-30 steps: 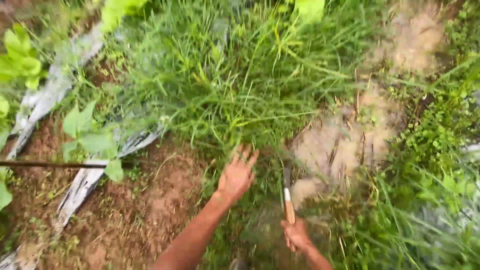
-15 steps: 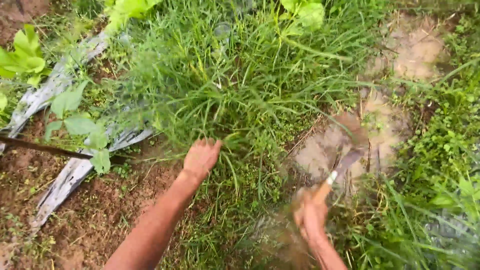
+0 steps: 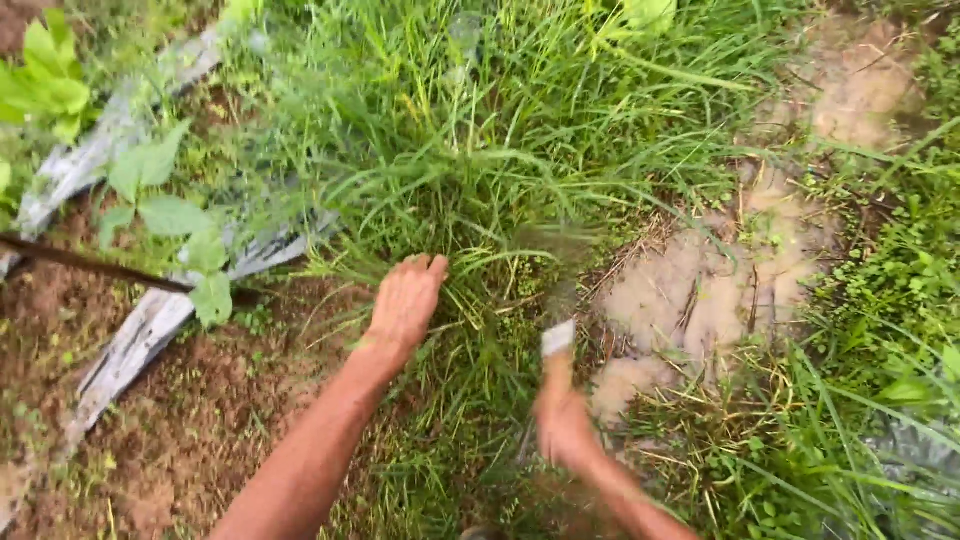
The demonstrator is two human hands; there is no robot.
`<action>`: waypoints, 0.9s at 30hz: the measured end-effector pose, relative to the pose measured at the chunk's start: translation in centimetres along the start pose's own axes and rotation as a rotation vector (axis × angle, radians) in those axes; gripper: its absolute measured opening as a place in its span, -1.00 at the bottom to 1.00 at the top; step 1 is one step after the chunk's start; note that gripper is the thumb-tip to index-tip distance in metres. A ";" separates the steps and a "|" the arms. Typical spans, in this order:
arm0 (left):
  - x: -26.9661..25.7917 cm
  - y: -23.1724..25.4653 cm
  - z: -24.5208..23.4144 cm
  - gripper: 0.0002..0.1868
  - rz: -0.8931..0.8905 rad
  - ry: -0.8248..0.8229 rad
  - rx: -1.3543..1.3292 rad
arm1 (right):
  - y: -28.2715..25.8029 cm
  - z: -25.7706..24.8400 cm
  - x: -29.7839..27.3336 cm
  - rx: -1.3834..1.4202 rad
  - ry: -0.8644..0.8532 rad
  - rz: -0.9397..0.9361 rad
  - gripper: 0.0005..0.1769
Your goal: Using a hand sickle to remove weeds from a vegetable garden bed
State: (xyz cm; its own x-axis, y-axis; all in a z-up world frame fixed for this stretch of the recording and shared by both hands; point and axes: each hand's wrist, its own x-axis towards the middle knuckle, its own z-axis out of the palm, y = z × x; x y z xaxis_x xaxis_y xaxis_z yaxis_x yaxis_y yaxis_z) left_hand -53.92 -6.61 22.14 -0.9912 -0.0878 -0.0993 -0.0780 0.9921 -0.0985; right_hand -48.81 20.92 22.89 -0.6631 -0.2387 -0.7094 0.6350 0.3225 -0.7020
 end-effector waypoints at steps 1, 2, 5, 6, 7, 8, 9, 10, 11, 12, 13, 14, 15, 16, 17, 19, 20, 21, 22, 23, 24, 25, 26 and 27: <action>0.1 -0.1 -1.3 -0.74 0.004 0.015 -0.005 | 3.6 -1.0 1.4 -0.003 0.011 -0.012 -0.13; 0.2 -0.3 -2.5 -0.67 0.009 0.080 -0.009 | 7.3 -1.9 2.8 -0.232 -0.159 0.053 -0.68; -2.8 -2.0 -2.7 -0.63 -0.026 0.002 -0.035 | 9.7 -2.4 0.8 -0.417 -0.224 0.150 -0.70; -3.0 -2.6 -2.7 -0.65 -0.075 -0.092 -0.048 | 7.9 -2.8 0.3 -0.381 -0.108 0.132 -0.84; -3.1 -2.4 -2.3 -0.65 -0.079 -0.087 -0.051 | 5.9 -3.2 1.6 -0.386 -0.106 0.128 -0.84; -3.2 -2.1 -1.9 -0.67 -0.092 0.010 -0.085 | 3.9 -3.7 2.9 -0.126 0.067 -0.022 -0.81; -4.0 -1.8 -1.2 -0.68 -0.103 0.090 -0.118 | 2.5 -3.8 3.6 0.139 0.239 -0.152 -0.65; -4.9 -1.3 -1.5 -0.68 -0.105 0.077 -0.120 | 2.6 -2.5 4.2 0.137 0.236 -0.139 -0.65; -4.9 -1.2 -2.2 -0.82 -0.126 0.049 -0.153 | 1.7 -1.1 5.3 0.125 0.234 -0.141 -0.56; -4.8 -1.1 -3.1 -0.81 -0.146 0.021 -0.186 | 0.7 0.2 6.4 0.114 0.232 -0.143 -0.46; -4.2 -1.0 -3.7 -0.81 -0.138 0.039 -0.184 | 3.6 0.3 5.5 0.120 0.240 -0.159 -0.46; -3.5 -0.9 -4.3 -0.87 -0.119 0.130 -0.154 | 6.5 0.4 4.8 -0.154 -0.055 -0.120 -0.59; -4.6 -0.9 -4.4 -0.81 -0.108 0.191 -0.127 | 10.7 1.2 2.7 -0.428 -0.364 -0.048 -0.66; -5.7 -1.3 -5.0 -0.81 -0.108 0.177 -0.128 | 10.9 0.4 1.2 -0.425 -0.370 -0.036 -0.66; -6.0 -1.9 -5.8 -0.83 -0.094 0.267 -0.140 | 10.4 -0.6 0.2 -0.449 -0.335 -0.005 -0.57; -6.7 -3.2 -6.1 -0.83 -0.084 0.376 -0.146 | 5.9 -1.7 -0.2 -0.477 -0.299 0.006 -0.47; -7.1 -3.9 -5.5 -0.80 -0.125 0.333 -0.113 | 1.9 -1.7 0.3 -0.220 -0.089 0.020 -0.39; -8.7 -4.1 -4.4 -0.76 -0.169 0.258 -0.091 | -1.0 -1.8 -0.2 0.034 0.113 0.066 -0.16; -9.8 -3.8 -3.2 -0.76 -0.175 0.244 -0.094 | -0.5 -2.2 2.6 0.027 0.107 0.079 -0.16; -10.2 -3.6 -2.3 -0.87 -0.196 0.262 -0.154 | -0.5 -2.6 5.9 0.313 0.157 -0.045 -0.33; -10.5 -3.4 -1.4 -0.88 -0.216 0.279 -0.215 | -0.6 -3.1 9.2 0.598 0.203 -0.171 -0.39; -10.5 -3.0 -1.0 -0.88 -0.219 0.287 -0.208 | -2.0 -1.1 6.2 0.601 0.195 -0.178 -0.39; -10.3 -2.5 -0.6 -0.91 -0.224 0.272 -0.206 | -3.4 0.8 3.2 0.324 0.093 -0.074 -0.32; -10.4 -1.4 0.2 -0.91 -0.226 0.247 -0.214 | -4.4 2.3 0.0 0.044 0.000 0.039 -0.23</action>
State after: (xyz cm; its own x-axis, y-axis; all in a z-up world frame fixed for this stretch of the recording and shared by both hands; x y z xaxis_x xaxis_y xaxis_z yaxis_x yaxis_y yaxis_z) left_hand -43.50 -7.10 23.12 -0.9403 -0.3079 0.1450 -0.2921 0.9488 0.1204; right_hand -50.66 17.45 25.85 -0.6375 -0.2270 -0.7363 0.6770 0.2910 -0.6759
